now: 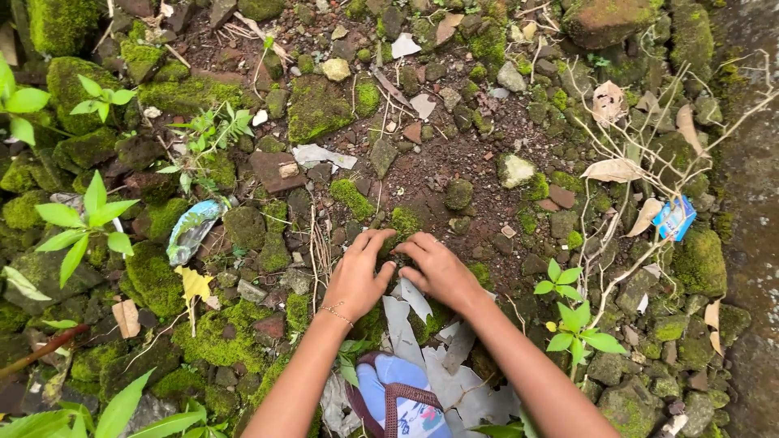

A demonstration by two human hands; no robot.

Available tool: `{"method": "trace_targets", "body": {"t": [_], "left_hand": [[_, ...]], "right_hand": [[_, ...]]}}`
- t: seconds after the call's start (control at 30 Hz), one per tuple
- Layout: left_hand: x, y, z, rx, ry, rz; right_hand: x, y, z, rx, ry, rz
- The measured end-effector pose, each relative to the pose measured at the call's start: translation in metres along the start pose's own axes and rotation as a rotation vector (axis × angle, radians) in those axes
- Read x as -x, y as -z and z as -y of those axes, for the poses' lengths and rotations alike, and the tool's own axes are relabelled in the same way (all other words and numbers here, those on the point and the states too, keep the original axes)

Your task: Weeding a mossy and rocky garden area by hand, pulling out small plants and debris.

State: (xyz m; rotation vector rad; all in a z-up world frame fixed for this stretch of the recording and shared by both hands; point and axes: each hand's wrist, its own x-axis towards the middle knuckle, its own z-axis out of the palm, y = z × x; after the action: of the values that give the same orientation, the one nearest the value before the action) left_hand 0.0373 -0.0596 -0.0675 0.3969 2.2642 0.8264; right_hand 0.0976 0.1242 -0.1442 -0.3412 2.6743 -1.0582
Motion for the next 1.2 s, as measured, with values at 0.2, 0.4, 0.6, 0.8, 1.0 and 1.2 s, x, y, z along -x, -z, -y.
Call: {"method": "trace_targets", "body": {"t": [0.2, 0.4, 0.6, 0.8, 1.0, 1.2], "left_hand": [[0.003, 0.003, 0.001, 0.007, 0.022, 0.006], [0.001, 0.001, 0.002, 0.014, 0.022, 0.001], [0.005, 0.007, 0.003, 0.033, 0.031, -0.001], [0.002, -0.002, 0.002, 0.022, 0.026, 0.015], [0.005, 0.001, 0.002, 0.013, 0.034, 0.031], [0.006, 0.003, 0.004, 0.033, 0.033, 0.015]], "right_hand": [[0.007, -0.046, -0.039, 0.061, 0.058, -0.053], [-0.004, -0.041, -0.052, 0.034, 0.04, -0.113], [-0.009, 0.019, -0.032, -0.131, -0.14, -0.332], [0.013, 0.026, 0.013, 0.003, -0.09, -0.105], [0.028, -0.016, -0.015, 0.188, 0.056, -0.014], [0.011, -0.012, -0.041, 0.083, -0.018, -0.125]]}}
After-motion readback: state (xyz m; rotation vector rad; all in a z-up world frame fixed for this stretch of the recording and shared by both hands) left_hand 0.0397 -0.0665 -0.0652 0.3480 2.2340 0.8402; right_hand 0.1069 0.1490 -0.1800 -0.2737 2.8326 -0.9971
